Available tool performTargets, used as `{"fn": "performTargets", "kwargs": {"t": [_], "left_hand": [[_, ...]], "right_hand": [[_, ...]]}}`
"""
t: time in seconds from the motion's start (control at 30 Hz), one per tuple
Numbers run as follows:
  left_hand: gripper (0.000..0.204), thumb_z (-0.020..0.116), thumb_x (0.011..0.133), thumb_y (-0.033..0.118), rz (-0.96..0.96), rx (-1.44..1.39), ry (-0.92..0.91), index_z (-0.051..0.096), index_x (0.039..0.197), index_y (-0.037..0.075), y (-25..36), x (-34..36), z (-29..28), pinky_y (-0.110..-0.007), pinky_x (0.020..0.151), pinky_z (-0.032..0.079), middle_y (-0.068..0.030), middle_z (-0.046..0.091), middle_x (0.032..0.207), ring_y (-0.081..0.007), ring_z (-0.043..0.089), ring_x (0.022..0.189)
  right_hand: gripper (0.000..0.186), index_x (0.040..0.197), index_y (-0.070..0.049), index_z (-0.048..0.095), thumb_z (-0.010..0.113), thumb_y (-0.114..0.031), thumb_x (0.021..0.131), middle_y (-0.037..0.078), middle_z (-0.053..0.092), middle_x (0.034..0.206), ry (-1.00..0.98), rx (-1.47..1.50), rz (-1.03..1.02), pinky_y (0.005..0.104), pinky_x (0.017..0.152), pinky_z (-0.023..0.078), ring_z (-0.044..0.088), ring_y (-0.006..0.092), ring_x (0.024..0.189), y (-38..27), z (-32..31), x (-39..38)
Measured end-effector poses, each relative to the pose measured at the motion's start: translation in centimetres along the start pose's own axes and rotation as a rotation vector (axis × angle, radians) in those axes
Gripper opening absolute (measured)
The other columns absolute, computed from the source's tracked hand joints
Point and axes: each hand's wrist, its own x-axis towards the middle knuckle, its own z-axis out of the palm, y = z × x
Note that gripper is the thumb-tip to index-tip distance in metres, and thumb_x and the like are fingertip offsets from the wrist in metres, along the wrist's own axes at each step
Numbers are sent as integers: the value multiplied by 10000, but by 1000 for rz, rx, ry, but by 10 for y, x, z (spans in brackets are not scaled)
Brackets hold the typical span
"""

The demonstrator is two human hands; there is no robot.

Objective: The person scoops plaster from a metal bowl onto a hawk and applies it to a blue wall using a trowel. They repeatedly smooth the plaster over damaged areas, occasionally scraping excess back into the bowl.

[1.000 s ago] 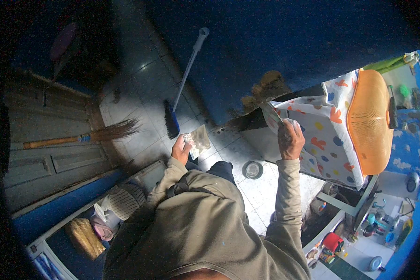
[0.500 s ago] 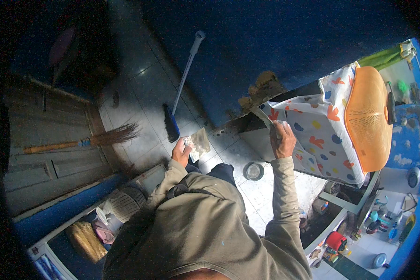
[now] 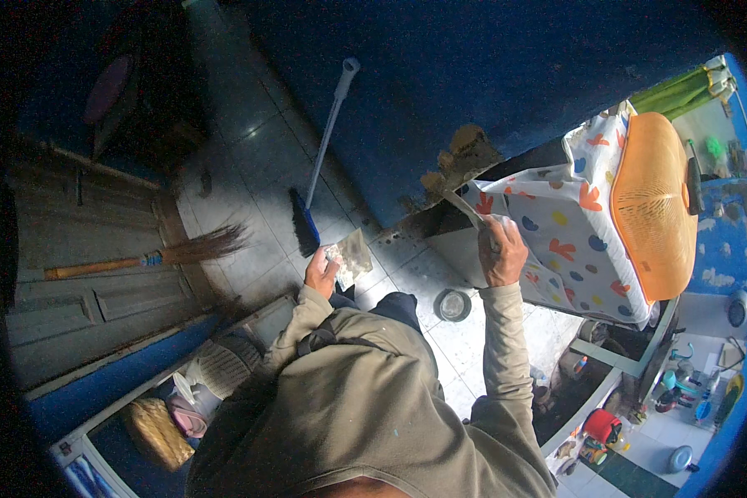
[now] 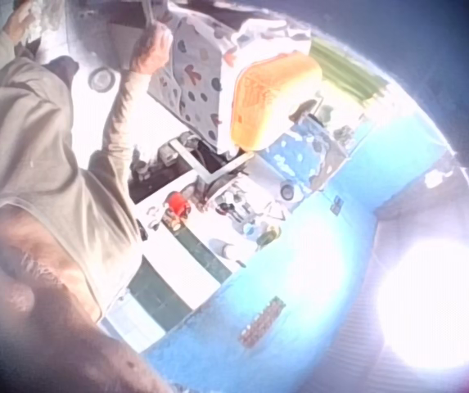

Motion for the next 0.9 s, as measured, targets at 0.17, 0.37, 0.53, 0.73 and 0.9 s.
{"fn": "performTargets", "kwargs": {"t": [0.17, 0.37, 0.53, 0.73, 0.9], "left_hand": [[318, 507, 868, 24, 6, 18, 1, 527, 1185, 9, -5, -1, -4, -309, 787, 479, -124, 626, 987, -179, 587, 855], [324, 515, 863, 39, 21, 39, 20, 527, 1186, 13, -5, -2, -7, -315, 785, 481, -133, 630, 977, -190, 592, 852], [324, 532, 863, 48, 18, 64, 26, 528, 1185, 15, -12, -2, -7, -314, 789, 480, -133, 632, 969, -186, 591, 857], [315, 537, 875, 42, 8, 55, -11, 523, 1188, 3, -3, -3, -6, -301, 803, 475, -114, 625, 996, -173, 586, 878], [352, 555, 882, -2, 13, -61, 7, 490, 1227, -29, -8, 1, -6, -297, 901, 451, -109, 594, 1119, -175, 560, 1018]], "right_hand": [[343, 1062, -93, 651, 700, -30, 728, 134, 638, 975, 28, -109, 6, 385, 765, 516, 627, 343, 891, -1, 7, 2], [325, 1064, -57, 642, 688, -13, 746, 141, 644, 967, 197, 30, -29, 378, 766, 514, 631, 340, 879, -16, -3, 9], [323, 1066, -65, 643, 680, -7, 750, 135, 645, 970, 46, -8, 8, 379, 755, 515, 631, 338, 884, -11, 0, 1], [276, 1052, -35, 633, 662, 5, 781, 150, 646, 965, 244, 21, -43, 374, 746, 514, 634, 339, 880, -15, -5, 8], [210, 1079, 14, 615, 631, -85, 895, 115, 643, 955, 279, 416, 464, 312, 792, 478, 610, 200, 881, 0, -2, -26]]}}
